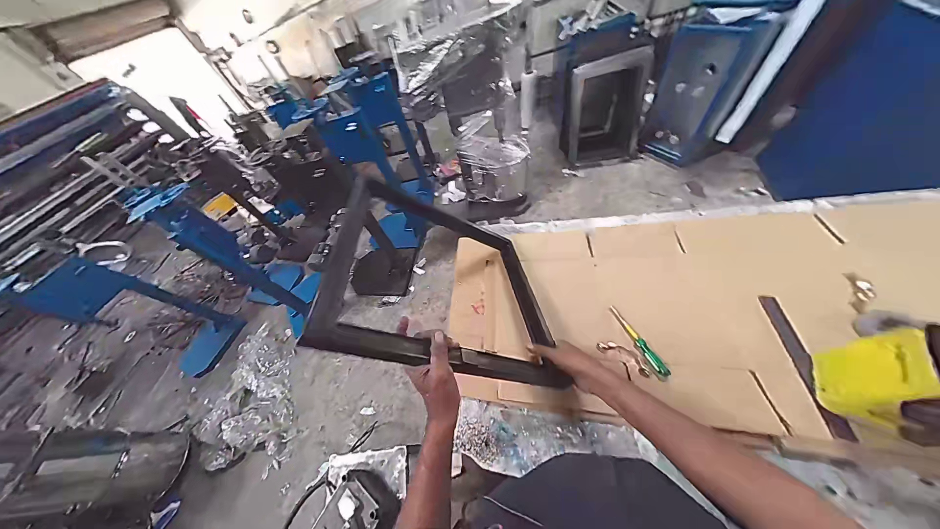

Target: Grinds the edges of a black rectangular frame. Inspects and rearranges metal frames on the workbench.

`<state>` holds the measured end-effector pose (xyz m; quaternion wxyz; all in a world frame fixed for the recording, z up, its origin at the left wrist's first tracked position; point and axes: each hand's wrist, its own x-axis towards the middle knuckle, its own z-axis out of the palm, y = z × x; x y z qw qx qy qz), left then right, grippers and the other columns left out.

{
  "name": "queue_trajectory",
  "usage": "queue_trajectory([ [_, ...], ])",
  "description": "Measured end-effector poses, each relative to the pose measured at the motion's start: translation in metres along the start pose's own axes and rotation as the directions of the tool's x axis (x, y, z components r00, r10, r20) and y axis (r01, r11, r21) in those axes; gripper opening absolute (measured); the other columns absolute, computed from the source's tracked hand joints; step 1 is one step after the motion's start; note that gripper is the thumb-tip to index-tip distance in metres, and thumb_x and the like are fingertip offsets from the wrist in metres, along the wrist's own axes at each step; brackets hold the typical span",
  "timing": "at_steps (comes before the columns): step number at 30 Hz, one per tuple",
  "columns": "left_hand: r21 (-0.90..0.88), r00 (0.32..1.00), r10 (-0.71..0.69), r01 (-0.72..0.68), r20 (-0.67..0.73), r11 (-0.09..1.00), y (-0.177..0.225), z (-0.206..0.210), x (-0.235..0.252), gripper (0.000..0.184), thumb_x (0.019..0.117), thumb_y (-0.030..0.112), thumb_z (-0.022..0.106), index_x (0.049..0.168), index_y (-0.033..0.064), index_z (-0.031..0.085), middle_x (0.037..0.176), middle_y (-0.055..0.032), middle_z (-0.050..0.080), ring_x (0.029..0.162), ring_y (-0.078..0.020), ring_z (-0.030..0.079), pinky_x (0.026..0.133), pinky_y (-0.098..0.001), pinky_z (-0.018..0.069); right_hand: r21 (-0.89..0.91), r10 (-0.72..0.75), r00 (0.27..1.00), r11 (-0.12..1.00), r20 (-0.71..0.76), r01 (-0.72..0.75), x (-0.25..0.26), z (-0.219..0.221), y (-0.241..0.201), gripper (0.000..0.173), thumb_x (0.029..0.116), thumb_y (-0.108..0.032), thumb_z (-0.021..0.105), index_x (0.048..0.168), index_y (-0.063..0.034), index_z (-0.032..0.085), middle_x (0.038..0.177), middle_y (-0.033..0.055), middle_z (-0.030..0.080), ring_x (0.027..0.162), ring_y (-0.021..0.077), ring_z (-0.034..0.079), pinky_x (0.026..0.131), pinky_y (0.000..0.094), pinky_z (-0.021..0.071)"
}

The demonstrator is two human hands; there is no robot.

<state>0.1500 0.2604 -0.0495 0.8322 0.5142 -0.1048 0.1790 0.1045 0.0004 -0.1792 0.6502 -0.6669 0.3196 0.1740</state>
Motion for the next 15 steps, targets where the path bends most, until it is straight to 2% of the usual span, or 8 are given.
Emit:
queue_trajectory([
  [2,0.016,0.997,-0.063,0.064,-0.05,0.998,-0.005,-0.001,-0.019,0.069,0.0996,0.011,0.062,0.158,0.012,0.026,0.085,-0.0079,0.067,0.07,-0.0207,0.071,0.071,-0.0429,0.0641,-0.006,-0.01,0.999,1.0,-0.051,0.01,-0.003,-0.009,-0.01,0.059,0.0796,-0.046,0.084,0.117,-0.0036,0.067,0.101,0.0126,0.073,0.093,0.0256,0.071,0.084,0.0502,0.0586],
  [4,0.012,0.987,-0.15,0.151,-0.049,0.988,-0.01,-0.004,-0.038,0.069,0.101,0.019,0.063,0.159,0.0148,0.025,0.096,-0.0078,0.071,0.083,-0.0213,0.073,0.081,-0.0437,0.063,-0.052,-0.088,0.991,0.995,-0.097,0.083,-0.004,-0.026,-0.014,0.05,0.0738,-0.035,0.088,0.11,-0.0054,0.07,0.094,0.0109,0.074,0.087,0.0242,0.072,0.08,0.0493,0.0603],
  [6,-0.008,0.97,-0.241,0.241,-0.007,0.97,-0.016,-0.014,-0.059,0.071,0.1013,0.029,0.063,0.159,0.0133,0.025,0.115,-0.0127,0.071,0.098,-0.0267,0.073,0.091,-0.0469,0.0604,-0.112,-0.123,0.983,0.988,-0.135,0.108,-0.007,-0.042,-0.006,0.05,0.0703,-0.032,0.089,0.109,-0.0065,0.07,0.094,0.0108,0.074,0.086,0.0249,0.072,0.08,0.0512,0.0604],
  [9,-0.02,0.924,-0.379,0.381,0.058,0.925,-0.021,-0.026,-0.083,0.069,0.1027,0.039,0.055,0.159,0.0118,0.026,0.136,-0.0193,0.063,0.116,-0.0342,0.069,0.098,-0.0495,0.0572,-0.213,-0.135,0.968,0.973,-0.212,0.089,-0.021,-0.068,0.011,0.057,0.0687,-0.039,0.088,0.114,-0.0094,0.068,0.1,0.0107,0.072,0.091,0.0261,0.071,0.083,0.0544,0.0582],
  [12,0.009,0.813,-0.577,0.578,0.076,0.816,-0.022,-0.013,-0.111,0.062,0.104,0.041,0.049,0.157,0.0116,0.035,0.143,-0.0182,0.061,0.122,-0.0358,0.066,0.095,-0.0519,0.058,-0.259,-0.158,0.936,0.963,-0.315,0.076,-0.048,-0.104,0.037,0.059,0.0707,-0.043,0.086,0.118,-0.0118,0.069,0.1,0.0099,0.073,0.092,0.0267,0.071,0.084,0.0568,0.0584],
  [13,0.025,0.758,-0.645,0.646,0.1,0.763,-0.027,-0.005,-0.12,0.059,0.1055,0.039,0.047,0.156,0.0112,0.037,0.143,-0.0165,0.061,0.123,-0.0341,0.065,0.096,-0.0511,0.0576,-0.268,-0.167,0.921,0.961,-0.351,0.072,-0.057,-0.12,0.044,0.058,0.0724,-0.042,0.086,0.118,-0.0112,0.069,0.1,0.0105,0.073,0.092,0.0273,0.072,0.084,0.0571,0.0587],
  [15,0.01,0.655,-0.744,0.749,0.134,0.662,-0.048,0.01,-0.136,0.05,0.1072,0.026,0.048,0.152,0.004,0.044,0.139,-0.0211,0.062,0.117,-0.0374,0.067,0.094,-0.0543,0.0583,-0.3,-0.161,0.886,0.953,-0.435,0.026,-0.075,-0.156,0.057,0.056,0.0745,-0.043,0.085,0.117,-0.0106,0.069,0.1,0.0123,0.073,0.093,0.0293,0.071,0.084,0.0586,0.0574],
])
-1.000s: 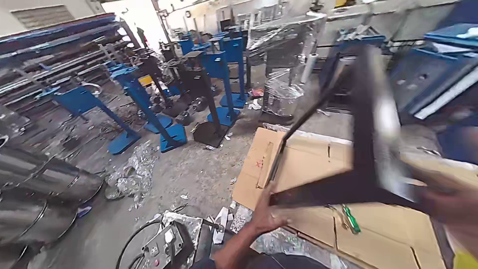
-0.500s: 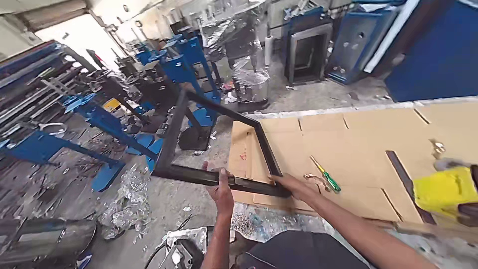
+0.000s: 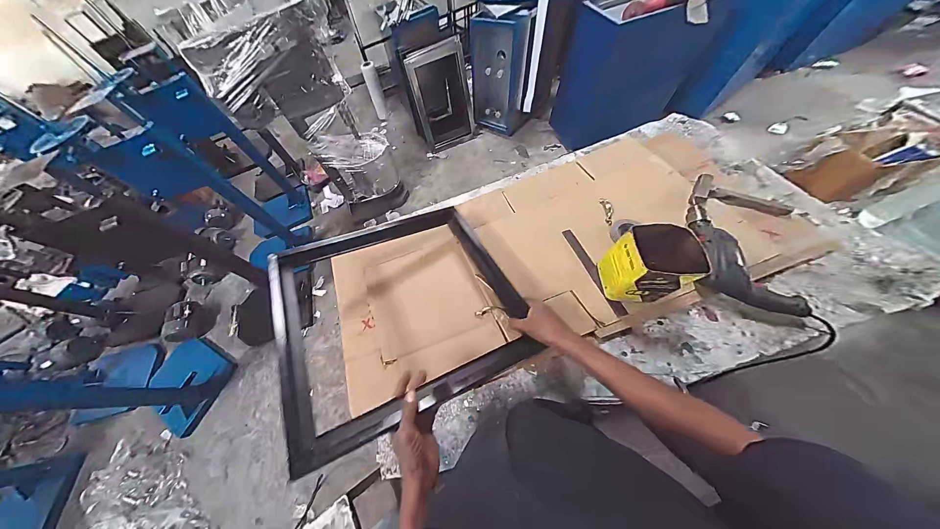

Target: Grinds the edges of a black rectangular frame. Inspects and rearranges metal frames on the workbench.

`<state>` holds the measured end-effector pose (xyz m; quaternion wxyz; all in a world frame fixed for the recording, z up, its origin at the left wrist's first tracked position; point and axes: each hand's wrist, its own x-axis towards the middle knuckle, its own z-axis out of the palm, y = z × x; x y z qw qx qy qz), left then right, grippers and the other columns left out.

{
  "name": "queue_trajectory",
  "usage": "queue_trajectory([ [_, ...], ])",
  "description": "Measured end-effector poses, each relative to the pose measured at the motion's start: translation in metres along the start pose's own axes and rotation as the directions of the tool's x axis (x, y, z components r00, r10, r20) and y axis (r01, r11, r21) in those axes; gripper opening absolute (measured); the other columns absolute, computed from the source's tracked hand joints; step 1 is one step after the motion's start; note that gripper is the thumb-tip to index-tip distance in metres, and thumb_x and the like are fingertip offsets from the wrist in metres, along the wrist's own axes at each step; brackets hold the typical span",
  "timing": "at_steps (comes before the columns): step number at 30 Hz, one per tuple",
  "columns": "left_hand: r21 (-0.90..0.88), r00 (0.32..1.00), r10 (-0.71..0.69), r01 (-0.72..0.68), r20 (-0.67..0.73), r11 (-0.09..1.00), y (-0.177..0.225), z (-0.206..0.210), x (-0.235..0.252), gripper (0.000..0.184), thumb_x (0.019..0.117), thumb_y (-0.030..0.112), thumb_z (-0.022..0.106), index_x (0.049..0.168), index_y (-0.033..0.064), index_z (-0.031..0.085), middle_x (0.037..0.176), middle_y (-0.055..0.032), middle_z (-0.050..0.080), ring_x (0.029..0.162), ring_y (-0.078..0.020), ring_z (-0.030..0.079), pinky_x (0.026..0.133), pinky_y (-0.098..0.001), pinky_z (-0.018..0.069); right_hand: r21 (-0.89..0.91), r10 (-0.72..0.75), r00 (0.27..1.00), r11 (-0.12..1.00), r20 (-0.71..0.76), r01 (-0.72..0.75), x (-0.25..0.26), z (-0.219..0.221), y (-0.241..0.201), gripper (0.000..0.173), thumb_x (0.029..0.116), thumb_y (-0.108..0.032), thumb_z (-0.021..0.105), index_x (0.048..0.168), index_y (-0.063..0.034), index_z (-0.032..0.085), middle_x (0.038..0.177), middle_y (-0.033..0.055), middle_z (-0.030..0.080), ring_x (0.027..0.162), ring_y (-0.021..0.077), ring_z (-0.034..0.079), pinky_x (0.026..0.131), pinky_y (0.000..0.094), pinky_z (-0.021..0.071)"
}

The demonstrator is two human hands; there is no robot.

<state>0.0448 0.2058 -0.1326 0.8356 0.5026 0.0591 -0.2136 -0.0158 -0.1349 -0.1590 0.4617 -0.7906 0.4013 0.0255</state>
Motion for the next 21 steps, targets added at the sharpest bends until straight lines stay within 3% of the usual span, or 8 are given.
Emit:
queue_trajectory([
  [2,0.001,0.988,-0.152,0.152,0.022,0.988,-0.024,0.015,0.01,0.046,0.1073,0.021,0.052,0.149,0.0013,0.049,0.131,-0.0245,0.066,0.107,-0.0368,0.071,0.093,-0.0523,0.0593,-0.049,0.043,0.998,0.998,-0.05,-0.045,0.004,-0.033,0.023,0.062,0.0761,-0.044,0.086,0.123,-0.008,0.067,0.107,0.0166,0.072,0.1,0.0338,0.07,0.089,0.0624,0.0553],
  [4,-0.01,0.96,-0.278,0.278,-0.008,0.96,-0.044,0.03,0.024,0.043,0.1059,0.019,0.055,0.143,-0.0014,0.053,0.115,-0.0275,0.069,0.092,-0.0358,0.073,0.084,-0.0505,0.0613,-0.083,0.083,0.993,0.992,-0.089,-0.09,0.014,-0.057,0.043,0.062,0.0766,-0.041,0.085,0.123,-0.0064,0.066,0.108,0.0181,0.071,0.101,0.0354,0.069,0.089,0.0631,0.0543],
  [7,0.002,0.904,-0.421,0.422,-0.07,0.906,-0.068,0.052,0.038,0.041,0.1036,0.02,0.061,0.135,-0.0058,0.053,0.107,-0.0275,0.072,0.086,-0.0345,0.075,0.077,-0.0464,0.0638,-0.114,0.134,0.98,0.982,-0.146,-0.151,0.019,-0.086,0.064,0.059,0.0772,-0.039,0.085,0.121,-0.0053,0.065,0.107,0.0196,0.07,0.101,0.0372,0.068,0.088,0.0635,0.0527],
  [12,0.103,0.878,-0.46,0.473,-0.13,0.875,-0.092,0.067,0.038,0.041,0.1008,0.024,0.066,0.128,-0.0047,0.057,0.097,-0.0219,0.071,0.069,-0.0254,0.07,0.062,-0.039,0.0612,-0.196,0.163,0.976,0.962,-0.142,-0.189,0.023,-0.103,0.078,0.066,0.081,-0.041,0.084,0.123,0.0024,0.059,0.101,0.0284,0.067,0.094,0.047,0.067,0.08,0.0693,0.0519],
  [14,0.147,0.864,-0.482,0.501,-0.147,0.853,-0.096,0.073,0.036,0.042,0.1024,0.028,0.063,0.128,-0.0043,0.058,0.097,-0.0206,0.072,0.068,-0.0237,0.07,0.06,-0.0364,0.0607,-0.242,0.151,0.976,0.952,-0.159,-0.187,0.023,-0.109,0.066,0.068,0.084,-0.039,0.083,0.129,0.0057,0.057,0.107,0.0334,0.066,0.1,0.0522,0.065,0.083,0.0723,0.0506],
  [16,0.194,0.85,-0.508,0.526,-0.138,0.828,-0.101,0.081,0.032,0.039,0.1049,0.028,0.059,0.124,-0.0055,0.061,0.096,-0.0192,0.074,0.069,-0.0234,0.071,0.063,-0.0358,0.0608,-0.295,0.016,0.968,0.951,-0.251,-0.092,0.027,-0.111,0.063,0.068,0.083,-0.03,0.083,0.135,0.0046,0.056,0.12,0.0336,0.063,0.112,0.0528,0.062,0.091,0.0719,0.0502],
  [18,0.258,0.815,-0.571,0.575,-0.096,0.777,-0.103,0.088,0.025,0.039,0.1076,0.031,0.052,0.121,-0.004,0.064,0.092,-0.0168,0.075,0.072,-0.0238,0.073,0.068,-0.0372,0.0624,-0.323,-0.229,0.927,0.938,-0.299,0.127,0.025,-0.113,0.062,0.066,0.0874,-0.019,0.077,0.145,-0.0012,0.051,0.139,0.0299,0.053,0.13,0.049,0.053,0.105,0.066,0.0466],
  [21,0.446,0.767,-0.639,0.554,0.055,0.703,-0.089,0.096,0.014,0.05,0.111,0.039,0.041,0.126,-0.001,0.066,0.091,-0.0177,0.075,0.068,-0.0244,0.072,0.062,-0.0372,0.0619,-0.258,-0.496,0.823,0.864,-0.279,0.433,-0.004,-0.116,0.04,0.055,0.0979,-0.017,0.064,0.15,-0.0087,0.05,0.136,0.0169,0.063,0.125,0.0321,0.062,0.107,0.0529,0.0513],
])
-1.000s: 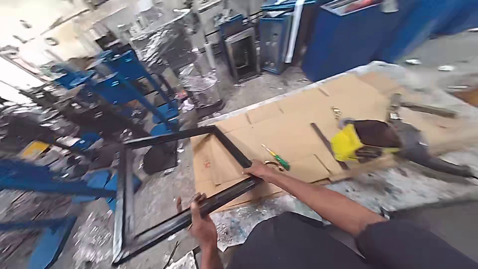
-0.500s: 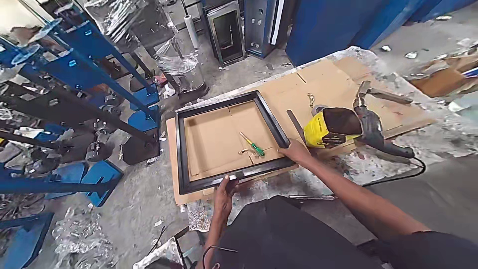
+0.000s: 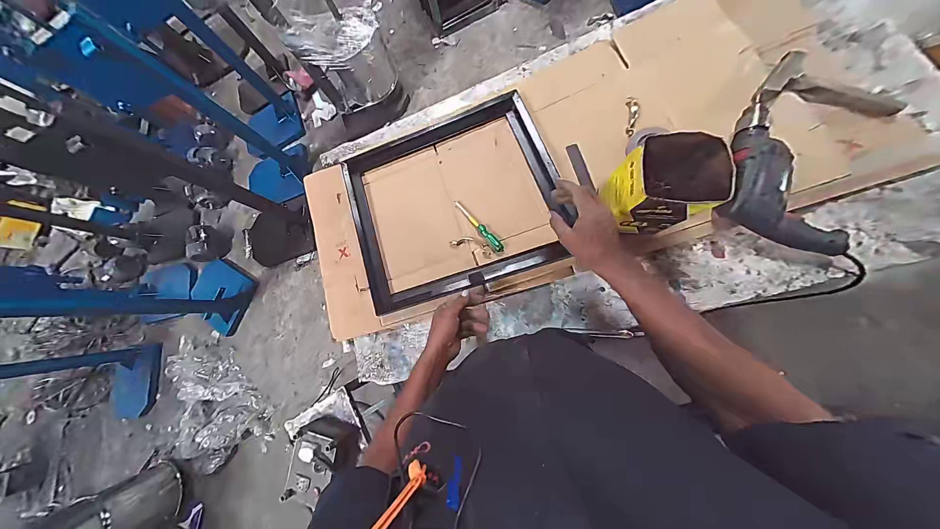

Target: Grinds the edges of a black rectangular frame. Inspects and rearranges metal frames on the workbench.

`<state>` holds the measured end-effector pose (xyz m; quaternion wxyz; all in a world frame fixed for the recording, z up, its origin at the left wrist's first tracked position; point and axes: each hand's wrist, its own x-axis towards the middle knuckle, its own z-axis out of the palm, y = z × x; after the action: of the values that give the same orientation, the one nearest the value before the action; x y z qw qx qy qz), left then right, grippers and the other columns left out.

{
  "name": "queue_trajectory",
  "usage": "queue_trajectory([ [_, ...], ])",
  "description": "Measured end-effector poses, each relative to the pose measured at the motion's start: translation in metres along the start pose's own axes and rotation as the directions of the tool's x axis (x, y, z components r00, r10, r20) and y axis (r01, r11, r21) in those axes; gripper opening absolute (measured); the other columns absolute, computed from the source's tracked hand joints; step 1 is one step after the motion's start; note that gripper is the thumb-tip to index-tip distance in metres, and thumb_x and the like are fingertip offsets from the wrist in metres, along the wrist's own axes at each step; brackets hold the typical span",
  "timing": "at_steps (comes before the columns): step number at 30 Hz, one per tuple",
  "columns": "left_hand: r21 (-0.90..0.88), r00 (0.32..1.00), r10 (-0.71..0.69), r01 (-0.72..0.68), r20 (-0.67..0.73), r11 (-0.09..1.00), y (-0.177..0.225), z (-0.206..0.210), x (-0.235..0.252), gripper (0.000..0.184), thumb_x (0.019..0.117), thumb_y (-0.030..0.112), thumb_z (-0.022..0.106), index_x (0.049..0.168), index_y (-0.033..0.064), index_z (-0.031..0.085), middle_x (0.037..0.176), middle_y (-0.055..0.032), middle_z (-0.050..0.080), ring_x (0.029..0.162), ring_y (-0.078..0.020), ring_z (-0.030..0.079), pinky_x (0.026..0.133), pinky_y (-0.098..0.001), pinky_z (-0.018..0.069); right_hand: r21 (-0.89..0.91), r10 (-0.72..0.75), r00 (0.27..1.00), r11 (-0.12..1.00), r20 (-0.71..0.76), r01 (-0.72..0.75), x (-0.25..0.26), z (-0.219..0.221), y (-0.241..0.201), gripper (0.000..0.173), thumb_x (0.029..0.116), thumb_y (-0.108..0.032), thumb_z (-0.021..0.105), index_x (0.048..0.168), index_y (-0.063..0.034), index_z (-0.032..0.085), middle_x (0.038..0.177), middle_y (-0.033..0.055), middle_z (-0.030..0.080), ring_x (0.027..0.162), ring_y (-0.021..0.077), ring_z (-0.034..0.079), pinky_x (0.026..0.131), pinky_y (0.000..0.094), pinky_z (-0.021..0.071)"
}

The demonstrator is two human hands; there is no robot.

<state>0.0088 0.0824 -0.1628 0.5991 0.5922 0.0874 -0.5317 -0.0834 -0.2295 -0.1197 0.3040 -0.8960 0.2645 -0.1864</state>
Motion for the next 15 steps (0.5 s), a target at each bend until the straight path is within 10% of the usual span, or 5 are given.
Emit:
queue_trajectory([
  [6,0.051,0.972,0.229,-0.227,-0.053,0.973,-0.022,0.0,-0.027,0.043,0.1114,0.027,0.043,0.136,-0.0036,0.06,0.097,-0.0225,0.074,0.075,-0.0297,0.074,0.071,-0.0451,0.064,-0.13,-0.352,0.823,0.935,-0.446,0.33,-0.079,-0.066,-0.006,0.031,0.0928,-0.019,0.071,0.121,-0.0067,0.069,0.115,0.0112,0.075,0.104,0.0246,0.072,0.09,0.0464,0.0601],
  [12,0.016,0.968,0.173,-0.173,-0.18,0.985,-0.064,0.001,-0.055,0.046,0.1108,0.026,0.042,0.146,-0.0016,0.051,0.102,-0.0234,0.073,0.08,-0.0299,0.075,0.073,-0.0436,0.0637,-0.134,0.331,0.837,0.896,-0.435,-0.424,-0.053,-0.176,0.108,0.057,0.101,-0.04,0.06,0.147,-0.009,0.051,0.144,0.0233,0.055,0.131,0.0423,0.055,0.106,0.063,0.0455],
  [15,0.043,0.977,0.182,-0.178,-0.108,0.983,-0.075,0.014,-0.053,0.044,0.1085,0.02,0.045,0.146,-0.002,0.051,0.106,-0.0212,0.074,0.085,-0.0272,0.074,0.077,-0.0414,0.0623,-0.151,0.429,0.88,0.874,-0.204,-0.461,-0.032,-0.192,0.201,0.075,0.0953,-0.044,0.071,0.151,-0.0015,0.045,0.148,0.0342,0.048,0.138,0.0533,0.045,0.111,0.0739,0.0338],
])
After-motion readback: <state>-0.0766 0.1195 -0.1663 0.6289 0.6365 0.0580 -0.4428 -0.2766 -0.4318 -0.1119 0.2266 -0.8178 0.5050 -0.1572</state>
